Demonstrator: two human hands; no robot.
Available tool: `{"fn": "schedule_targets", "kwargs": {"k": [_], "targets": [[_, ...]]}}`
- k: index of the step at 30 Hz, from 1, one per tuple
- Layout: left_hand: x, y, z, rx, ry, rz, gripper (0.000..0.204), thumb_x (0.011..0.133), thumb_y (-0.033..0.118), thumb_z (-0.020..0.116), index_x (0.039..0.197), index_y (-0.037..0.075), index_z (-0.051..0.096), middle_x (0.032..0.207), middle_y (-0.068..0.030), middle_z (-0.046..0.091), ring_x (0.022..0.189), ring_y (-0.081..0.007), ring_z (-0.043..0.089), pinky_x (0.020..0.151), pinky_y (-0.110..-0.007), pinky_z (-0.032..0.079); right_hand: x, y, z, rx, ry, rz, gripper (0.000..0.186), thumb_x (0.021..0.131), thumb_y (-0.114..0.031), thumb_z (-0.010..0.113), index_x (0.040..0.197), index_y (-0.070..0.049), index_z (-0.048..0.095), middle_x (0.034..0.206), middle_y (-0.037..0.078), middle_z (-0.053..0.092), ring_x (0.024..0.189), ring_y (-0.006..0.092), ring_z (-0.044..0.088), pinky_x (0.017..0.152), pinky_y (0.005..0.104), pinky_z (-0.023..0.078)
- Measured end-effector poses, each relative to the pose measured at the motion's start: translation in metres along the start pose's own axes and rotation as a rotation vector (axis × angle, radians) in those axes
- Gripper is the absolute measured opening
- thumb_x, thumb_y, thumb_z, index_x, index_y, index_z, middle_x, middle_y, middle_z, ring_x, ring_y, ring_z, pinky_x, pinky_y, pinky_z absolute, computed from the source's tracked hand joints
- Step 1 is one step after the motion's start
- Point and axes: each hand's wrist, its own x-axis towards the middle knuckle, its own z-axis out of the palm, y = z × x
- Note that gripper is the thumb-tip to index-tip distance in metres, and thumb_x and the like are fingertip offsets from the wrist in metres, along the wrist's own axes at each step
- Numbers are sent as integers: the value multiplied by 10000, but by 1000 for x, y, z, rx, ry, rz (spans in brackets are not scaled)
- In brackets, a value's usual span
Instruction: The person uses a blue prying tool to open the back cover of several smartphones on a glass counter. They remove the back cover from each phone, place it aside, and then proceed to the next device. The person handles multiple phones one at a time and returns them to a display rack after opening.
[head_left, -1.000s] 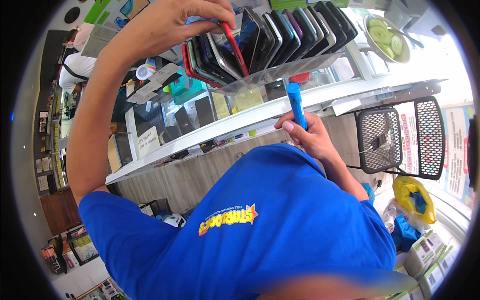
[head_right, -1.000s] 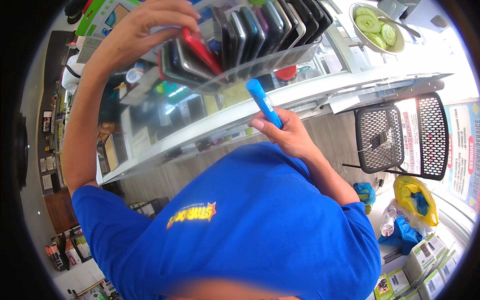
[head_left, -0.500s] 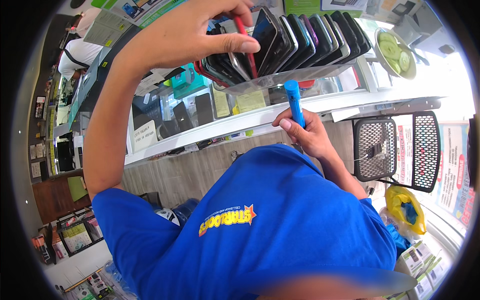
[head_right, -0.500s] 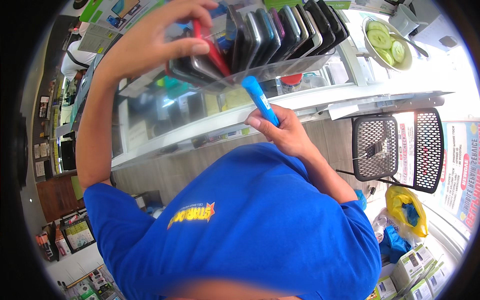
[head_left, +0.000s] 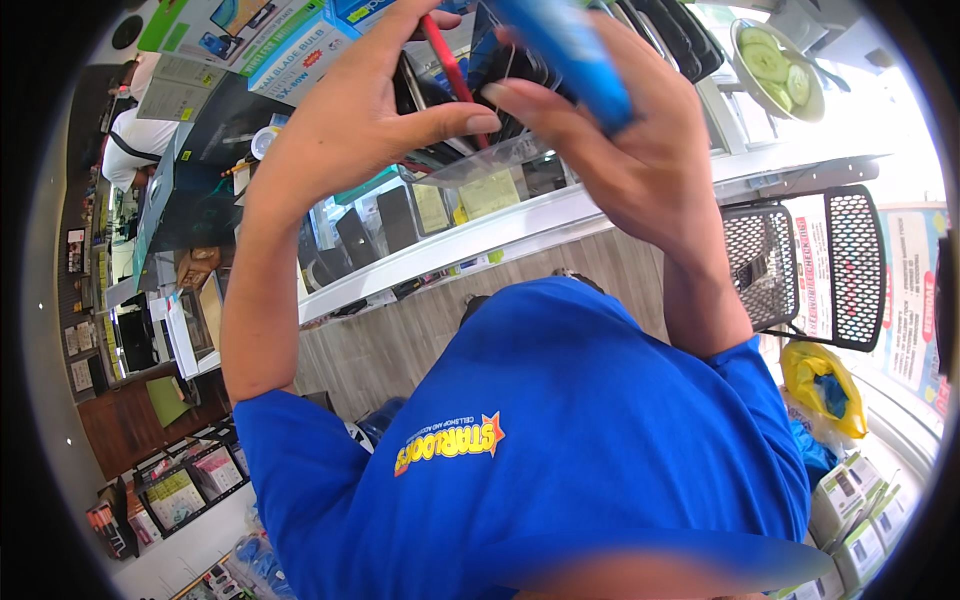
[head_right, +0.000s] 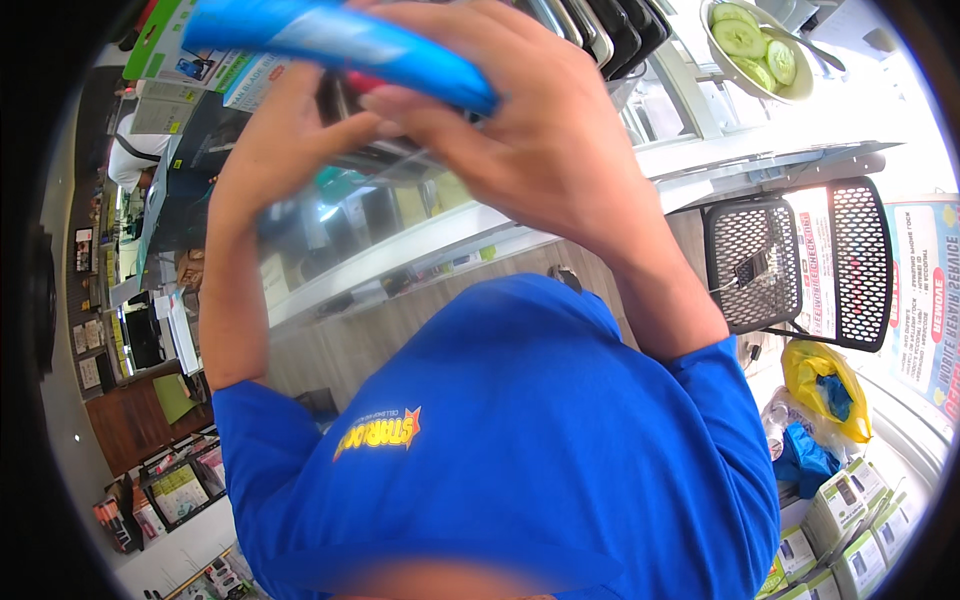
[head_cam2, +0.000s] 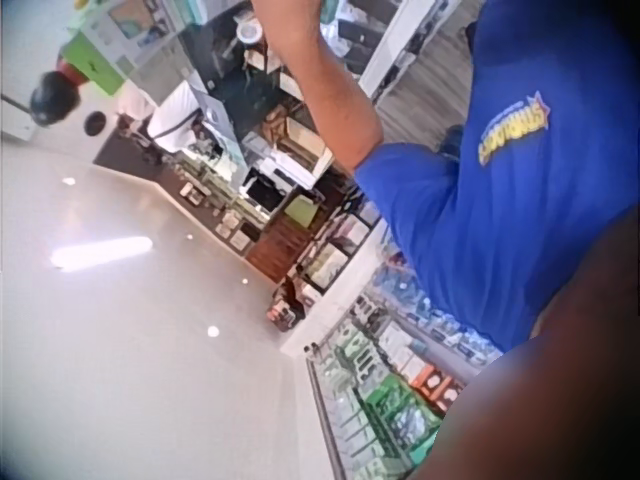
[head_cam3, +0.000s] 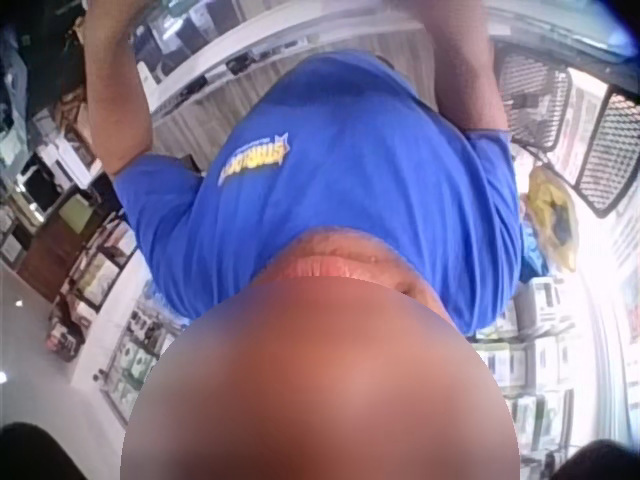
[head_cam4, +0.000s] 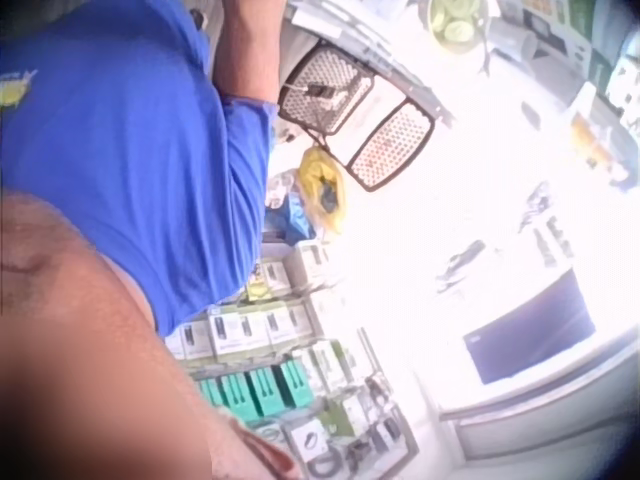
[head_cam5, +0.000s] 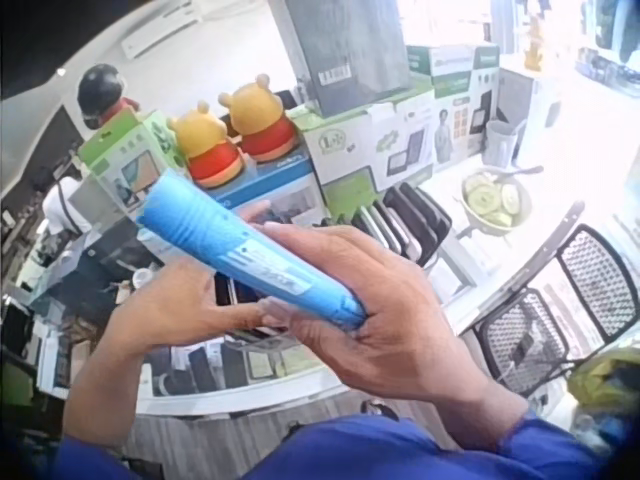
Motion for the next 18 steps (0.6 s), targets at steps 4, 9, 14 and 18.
{"fn": "schedule_targets", "kwargs": {"k": [4,9,14,18], "targets": [[-9,-22,-1,0,-84,-84,1055,729,350,936,1591,79,393,1492,-176,548,1371,-291,544,1141,-417,424,25,-14,13,-289,-23,-68,402,959,-212,668,1305,-11,643,1183,200,692,1036,395,690,911,436,557],[-33,-29,-8,97,123,-28,888,744,394,942,1445,34,534,1309,-154,648,1235,-314,619,1049,-400,481,40,-13,12,-243,-187,102,404,925,-162,664,1302,-16,653,1274,212,665,1155,427,652,982,453,536],[-40,-36,-6,16,173,-60,789,766,415,937,1390,65,604,1226,-127,685,1090,-272,656,941,-376,515,33,-34,13,-457,-207,175,537,902,-293,758,1347,-16,642,1438,276,556,1242,460,622,1024,469,526],[-38,-41,2,-34,208,-4,779,780,356,935,1440,104,605,1252,-128,680,1018,-255,649,880,-358,527,27,-35,22,-483,-182,176,642,873,-380,814,1355,3,634,1523,290,475,1296,466,592,1047,465,521]]}}
